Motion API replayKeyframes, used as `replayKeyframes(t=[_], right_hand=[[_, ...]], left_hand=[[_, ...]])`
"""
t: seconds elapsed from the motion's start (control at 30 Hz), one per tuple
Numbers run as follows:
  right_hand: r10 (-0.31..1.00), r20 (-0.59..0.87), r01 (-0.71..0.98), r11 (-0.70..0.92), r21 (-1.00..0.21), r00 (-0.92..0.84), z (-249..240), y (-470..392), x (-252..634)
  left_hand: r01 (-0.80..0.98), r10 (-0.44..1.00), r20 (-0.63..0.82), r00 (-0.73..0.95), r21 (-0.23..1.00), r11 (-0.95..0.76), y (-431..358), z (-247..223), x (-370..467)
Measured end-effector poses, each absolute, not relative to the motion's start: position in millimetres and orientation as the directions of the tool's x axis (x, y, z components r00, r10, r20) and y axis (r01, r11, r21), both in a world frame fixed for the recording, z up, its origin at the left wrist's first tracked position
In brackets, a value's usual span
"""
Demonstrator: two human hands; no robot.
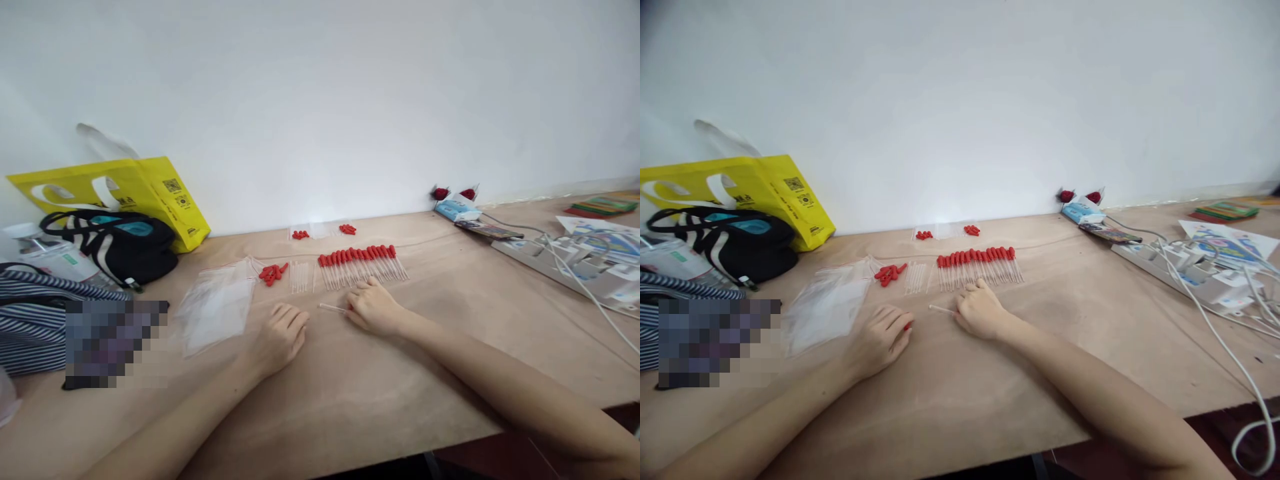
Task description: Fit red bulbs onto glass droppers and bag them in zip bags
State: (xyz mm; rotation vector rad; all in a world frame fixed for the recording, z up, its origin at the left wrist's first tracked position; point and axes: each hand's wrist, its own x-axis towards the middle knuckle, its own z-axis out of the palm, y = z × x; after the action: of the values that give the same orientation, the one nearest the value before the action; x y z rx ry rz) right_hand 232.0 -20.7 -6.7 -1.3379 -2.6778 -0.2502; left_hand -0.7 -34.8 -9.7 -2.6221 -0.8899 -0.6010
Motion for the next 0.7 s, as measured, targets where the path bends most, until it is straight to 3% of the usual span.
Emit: replayKeyframes(t=[0.1,0.2,0.37,0.7], right_hand=[[0.76,0.227,0.788,0.613,0.058,-0.609,-9.8,-21.5,241.7],[0.757,0.268,0.777,0.628,-0.049,-0.596,-13.5,-20.2,248.1],[0.744,0.374,0.731,0.65,-0.209,-0.554,-22.0,-22.4,249.0],[0.723,0.464,0.666,0.675,-0.317,-0.512,-40.6,-24.1,236.0]], left_hand=[[0.554,0.517,0.409,0.752,0.034,-0.832,-32.3,-8.7,-0.5],[0.517,0.544,0.357,0.759,0.176,-0.838,-21.1,-3.0,-9.8],[0.465,0.513,0.22,0.83,0.234,-0.854,-3.8,0.6,-22.8],[0.457,0.535,0.138,0.834,0.372,-0.808,-2.9,-6.7,-40.0]])
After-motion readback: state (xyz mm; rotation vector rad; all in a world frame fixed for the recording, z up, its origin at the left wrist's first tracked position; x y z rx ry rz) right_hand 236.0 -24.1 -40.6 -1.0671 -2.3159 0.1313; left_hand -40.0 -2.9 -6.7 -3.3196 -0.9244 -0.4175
